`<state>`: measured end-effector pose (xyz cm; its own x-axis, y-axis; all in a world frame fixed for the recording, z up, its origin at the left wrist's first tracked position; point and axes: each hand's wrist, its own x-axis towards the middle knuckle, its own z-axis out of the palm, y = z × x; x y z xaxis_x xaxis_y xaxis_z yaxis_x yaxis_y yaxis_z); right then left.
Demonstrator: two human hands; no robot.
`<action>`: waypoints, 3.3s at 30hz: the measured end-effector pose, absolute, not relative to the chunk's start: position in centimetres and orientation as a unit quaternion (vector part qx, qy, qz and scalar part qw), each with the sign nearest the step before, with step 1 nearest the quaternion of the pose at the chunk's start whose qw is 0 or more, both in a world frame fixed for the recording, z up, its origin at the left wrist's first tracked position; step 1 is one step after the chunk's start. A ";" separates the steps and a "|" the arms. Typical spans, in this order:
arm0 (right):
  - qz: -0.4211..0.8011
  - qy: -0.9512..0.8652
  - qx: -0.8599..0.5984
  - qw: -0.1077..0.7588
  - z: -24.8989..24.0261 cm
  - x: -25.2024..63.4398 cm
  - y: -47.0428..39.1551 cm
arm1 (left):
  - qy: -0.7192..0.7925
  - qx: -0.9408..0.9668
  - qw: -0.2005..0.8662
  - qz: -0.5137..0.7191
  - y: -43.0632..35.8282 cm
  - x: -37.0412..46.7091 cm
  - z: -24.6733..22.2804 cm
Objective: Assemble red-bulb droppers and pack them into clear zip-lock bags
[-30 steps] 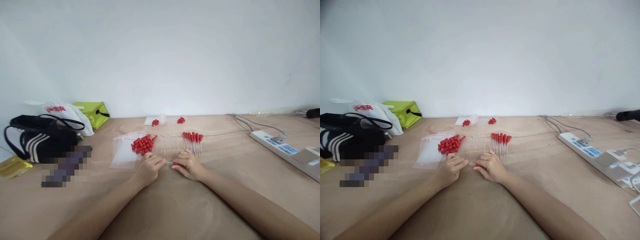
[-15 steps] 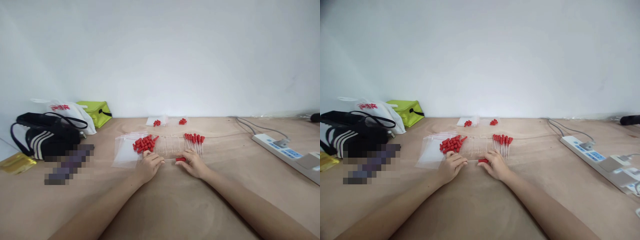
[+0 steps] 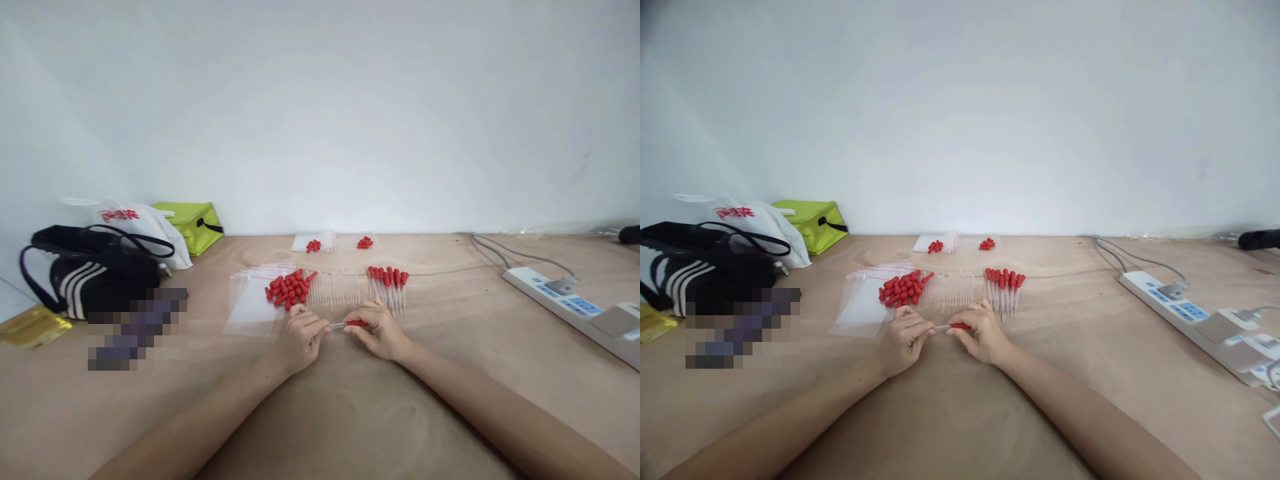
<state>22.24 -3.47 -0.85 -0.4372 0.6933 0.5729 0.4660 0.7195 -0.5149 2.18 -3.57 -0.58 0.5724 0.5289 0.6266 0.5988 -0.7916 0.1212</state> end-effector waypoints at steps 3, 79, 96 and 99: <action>0.185 -0.824 -0.342 0.413 -0.6 22.4 -3.3 | -0.320 -0.886 0.043 -0.332 -3.6 2.4 -0.5; 0.055 -0.686 -0.711 0.148 0.9 26.7 3.3 | -0.364 -0.898 -0.058 -0.241 -3.4 2.8 0.4; 0.020 -0.640 -0.762 0.100 1.1 24.2 3.7 | -0.531 -0.758 0.141 -0.351 -1.2 1.3 0.2; -0.014 -0.648 -0.752 0.122 1.2 23.9 2.9 | -0.576 -0.737 0.137 -0.326 0.7 0.7 1.2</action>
<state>23.94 2.93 1.15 0.1601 0.9707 0.1794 0.9776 -0.1308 -0.1647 0.65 0.72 1.24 0.1235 0.7599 0.6382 0.9383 -0.2987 0.1741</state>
